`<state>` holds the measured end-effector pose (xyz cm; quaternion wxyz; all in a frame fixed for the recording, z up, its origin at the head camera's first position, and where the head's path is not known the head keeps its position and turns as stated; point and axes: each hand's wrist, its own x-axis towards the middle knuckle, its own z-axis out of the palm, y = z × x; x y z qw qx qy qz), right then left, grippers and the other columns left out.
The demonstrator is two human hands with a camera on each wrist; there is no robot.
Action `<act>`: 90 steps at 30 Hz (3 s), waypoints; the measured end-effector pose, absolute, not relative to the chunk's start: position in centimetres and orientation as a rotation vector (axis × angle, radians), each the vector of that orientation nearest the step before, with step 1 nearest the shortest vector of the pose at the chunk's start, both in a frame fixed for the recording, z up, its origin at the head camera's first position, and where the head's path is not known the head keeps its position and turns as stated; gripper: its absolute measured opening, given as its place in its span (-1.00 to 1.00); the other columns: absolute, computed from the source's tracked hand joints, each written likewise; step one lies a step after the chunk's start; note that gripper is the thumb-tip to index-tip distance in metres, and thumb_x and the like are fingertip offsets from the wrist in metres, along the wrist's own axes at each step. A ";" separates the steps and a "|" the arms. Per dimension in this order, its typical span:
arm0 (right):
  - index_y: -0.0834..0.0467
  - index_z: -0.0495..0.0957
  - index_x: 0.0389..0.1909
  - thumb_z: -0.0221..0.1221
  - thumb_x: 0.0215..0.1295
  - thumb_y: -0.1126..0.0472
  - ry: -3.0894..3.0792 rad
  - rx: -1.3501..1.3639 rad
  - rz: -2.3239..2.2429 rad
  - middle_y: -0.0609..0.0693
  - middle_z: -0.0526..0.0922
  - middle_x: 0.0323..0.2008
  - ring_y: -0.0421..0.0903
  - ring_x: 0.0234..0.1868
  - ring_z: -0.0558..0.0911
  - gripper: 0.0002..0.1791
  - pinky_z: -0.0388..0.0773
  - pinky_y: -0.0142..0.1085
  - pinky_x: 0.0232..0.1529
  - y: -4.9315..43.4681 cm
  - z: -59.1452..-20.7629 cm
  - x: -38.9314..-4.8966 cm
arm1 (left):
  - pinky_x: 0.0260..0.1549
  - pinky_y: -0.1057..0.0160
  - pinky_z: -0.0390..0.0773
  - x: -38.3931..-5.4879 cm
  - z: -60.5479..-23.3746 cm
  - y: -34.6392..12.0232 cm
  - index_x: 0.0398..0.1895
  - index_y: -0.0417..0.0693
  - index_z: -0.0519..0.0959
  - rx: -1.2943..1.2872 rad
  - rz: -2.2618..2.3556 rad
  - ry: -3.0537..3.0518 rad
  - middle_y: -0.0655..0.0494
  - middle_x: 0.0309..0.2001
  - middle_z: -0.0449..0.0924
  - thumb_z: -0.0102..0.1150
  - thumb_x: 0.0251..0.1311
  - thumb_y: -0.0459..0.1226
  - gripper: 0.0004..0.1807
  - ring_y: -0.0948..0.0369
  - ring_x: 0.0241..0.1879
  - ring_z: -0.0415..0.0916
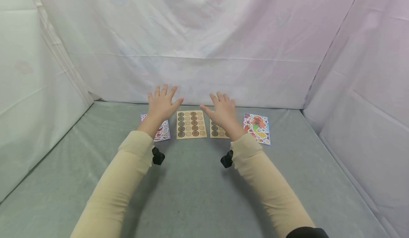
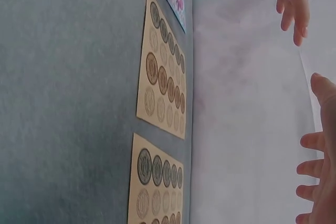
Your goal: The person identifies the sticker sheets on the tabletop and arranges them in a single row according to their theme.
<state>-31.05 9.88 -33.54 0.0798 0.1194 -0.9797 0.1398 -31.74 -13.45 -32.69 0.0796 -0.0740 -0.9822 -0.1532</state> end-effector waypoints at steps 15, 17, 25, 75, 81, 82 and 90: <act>0.04 0.14 0.46 -0.05 0.30 -0.36 -2.847 0.423 0.572 0.12 0.12 0.43 0.11 0.43 0.06 -0.16 -0.15 0.08 0.38 7.7 -34.5 -29.5 | 0.27 -0.30 -0.38 -30.5 -32.6 -14.4 0.53 0.16 -0.06 -0.173 -0.559 -2.881 -0.16 0.50 -0.19 -0.32 0.34 0.27 -0.21 -0.18 0.44 -0.39; 0.04 0.15 0.45 -0.04 0.30 -0.35 -2.836 0.430 0.580 0.11 0.14 0.42 0.11 0.42 0.09 -0.17 -0.11 0.06 0.38 7.4 -34.7 -29.3 | 0.27 -0.31 -0.38 -30.3 -32.7 -14.7 0.53 0.14 -0.04 -0.168 -0.579 -2.870 -0.17 0.49 -0.18 -0.31 0.34 0.26 -0.21 -0.17 0.44 -0.39; 0.05 0.18 0.44 0.00 0.33 -0.29 -2.796 0.457 0.640 0.10 0.18 0.41 0.09 0.40 0.13 -0.22 -0.04 0.04 0.37 6.5 -35.4 -28.8 | 0.28 -0.29 -0.39 -29.7 -33.1 -15.7 0.53 0.13 -0.08 -0.176 -0.630 -2.825 -0.19 0.49 -0.21 -0.35 0.33 0.29 -0.18 -0.19 0.44 -0.39; 0.08 0.33 0.34 0.22 0.27 -0.04 -2.716 0.559 1.122 0.06 0.39 0.28 0.04 0.29 0.34 -0.34 0.29 -0.07 0.25 1.3 -40.2 -26.0 | 0.26 -0.33 -0.20 -26.9 -38.8 -21.3 0.51 -0.15 -0.06 -0.102 -0.938 -2.712 -0.30 0.44 -0.07 -0.14 0.40 0.06 -0.22 -0.25 0.41 -0.19; 0.12 0.32 0.35 0.21 0.28 -0.04 -2.730 0.537 1.221 0.08 0.36 0.30 0.03 0.33 0.29 -0.34 0.23 -0.09 0.30 0.7 -40.4 -25.5 | 0.30 -0.25 -0.17 -26.7 -39.2 -21.8 0.48 -0.24 -0.02 -0.072 -0.955 -2.709 -0.32 0.43 -0.04 -0.10 0.40 0.00 -0.24 -0.25 0.39 -0.14; 0.12 0.32 0.35 0.20 0.29 -0.04 -2.731 0.536 1.234 0.08 0.37 0.30 0.02 0.33 0.30 -0.34 0.23 -0.10 0.30 0.6 -40.5 -25.5 | 0.30 -0.24 -0.16 -26.6 -39.3 -21.9 0.48 -0.25 -0.01 -0.066 -0.965 -2.706 -0.32 0.43 -0.04 -0.11 0.40 0.00 -0.24 -0.25 0.39 -0.13; 0.14 0.35 0.32 0.19 0.31 0.02 -2.711 0.520 1.352 0.05 0.42 0.27 -0.01 0.27 0.38 -0.39 0.32 -0.12 0.24 -0.3 -41.0 -25.1 | 0.32 -0.18 -0.10 -26.4 -40.1 -22.9 0.45 -0.34 0.00 -0.039 -1.127 -2.654 -0.39 0.40 -0.01 -0.12 0.43 -0.09 -0.29 -0.28 0.37 -0.09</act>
